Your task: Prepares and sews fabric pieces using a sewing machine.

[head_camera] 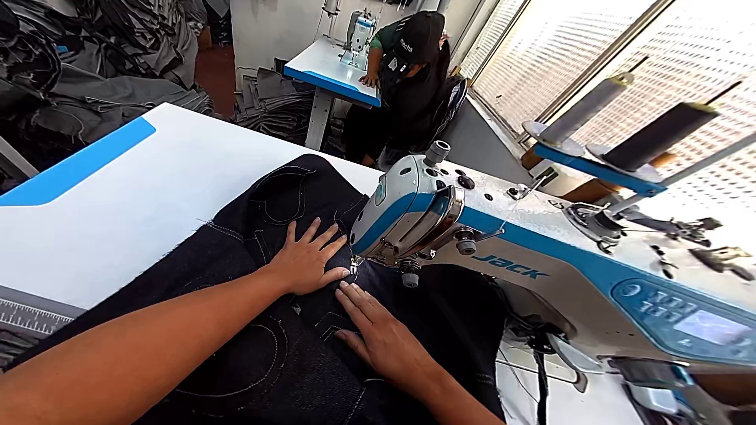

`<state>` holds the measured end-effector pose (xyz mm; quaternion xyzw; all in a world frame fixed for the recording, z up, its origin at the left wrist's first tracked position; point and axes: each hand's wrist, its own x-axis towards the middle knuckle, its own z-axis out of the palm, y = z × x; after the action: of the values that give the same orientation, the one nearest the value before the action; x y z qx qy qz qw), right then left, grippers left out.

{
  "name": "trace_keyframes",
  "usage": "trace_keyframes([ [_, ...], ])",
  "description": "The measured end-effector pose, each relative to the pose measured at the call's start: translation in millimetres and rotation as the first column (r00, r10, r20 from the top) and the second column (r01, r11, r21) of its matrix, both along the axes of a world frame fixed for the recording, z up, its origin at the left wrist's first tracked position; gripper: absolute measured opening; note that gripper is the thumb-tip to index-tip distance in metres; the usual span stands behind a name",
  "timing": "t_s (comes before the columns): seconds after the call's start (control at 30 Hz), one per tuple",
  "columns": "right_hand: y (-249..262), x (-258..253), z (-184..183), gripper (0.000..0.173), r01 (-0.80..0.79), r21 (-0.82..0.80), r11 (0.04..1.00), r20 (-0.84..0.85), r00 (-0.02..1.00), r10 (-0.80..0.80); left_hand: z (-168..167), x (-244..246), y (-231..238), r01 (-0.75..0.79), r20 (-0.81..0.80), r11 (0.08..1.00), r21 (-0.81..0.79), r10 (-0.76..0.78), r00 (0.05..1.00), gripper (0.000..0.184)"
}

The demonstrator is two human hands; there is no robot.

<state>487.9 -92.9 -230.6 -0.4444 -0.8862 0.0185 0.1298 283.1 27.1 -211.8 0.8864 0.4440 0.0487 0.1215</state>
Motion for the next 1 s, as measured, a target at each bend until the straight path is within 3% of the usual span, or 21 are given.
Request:
trace_keyframes([
  [0.2,37,44,5,0.052,-0.322,0.061,0.945,0.060,0.946,0.319,3,13,-19,-0.223,-0.022,0.974,-0.047,0.222,0.975,0.075],
  [0.27,38,45,15,0.052,-0.335,0.050,0.941,0.108,0.939,0.328,10,11,-21,-0.220,-0.064,0.969,-0.113,0.214,0.975,0.077],
  [0.33,26,33,41,0.049,-0.231,-0.064,0.971,0.186,0.953,0.239,29,8,-15,-0.182,-0.165,0.968,-0.175,0.153,0.974,0.081],
  [0.4,8,6,72,0.047,-0.027,-0.214,0.976,0.212,0.975,0.074,49,8,-3,-0.074,-0.222,0.988,-0.138,0.042,0.974,0.080],
  [0.47,-5,-31,89,0.053,0.179,-0.347,0.920,0.134,0.981,-0.141,52,8,19,0.184,-0.175,0.982,-0.046,-0.189,0.966,0.066],
  [0.57,-6,-74,79,0.073,0.362,-0.516,0.776,0.101,0.926,-0.364,29,6,58,0.606,-0.101,0.793,0.063,-0.599,0.794,0.054],
  [0.63,-10,-83,55,0.080,0.397,-0.502,0.768,0.118,0.911,-0.394,8,1,68,0.672,-0.039,0.729,0.131,-0.674,0.738,0.060],
  [0.83,-25,-55,18,0.082,0.288,-0.220,0.932,0.081,0.957,-0.277,-2,-5,51,0.535,-0.031,0.826,0.177,-0.538,0.842,0.069],
  [1.0,1,10,14,0.058,-0.047,-0.025,0.999,0.037,0.998,0.048,-2,-2,15,0.194,-0.048,0.969,0.151,-0.189,0.981,0.073],
])
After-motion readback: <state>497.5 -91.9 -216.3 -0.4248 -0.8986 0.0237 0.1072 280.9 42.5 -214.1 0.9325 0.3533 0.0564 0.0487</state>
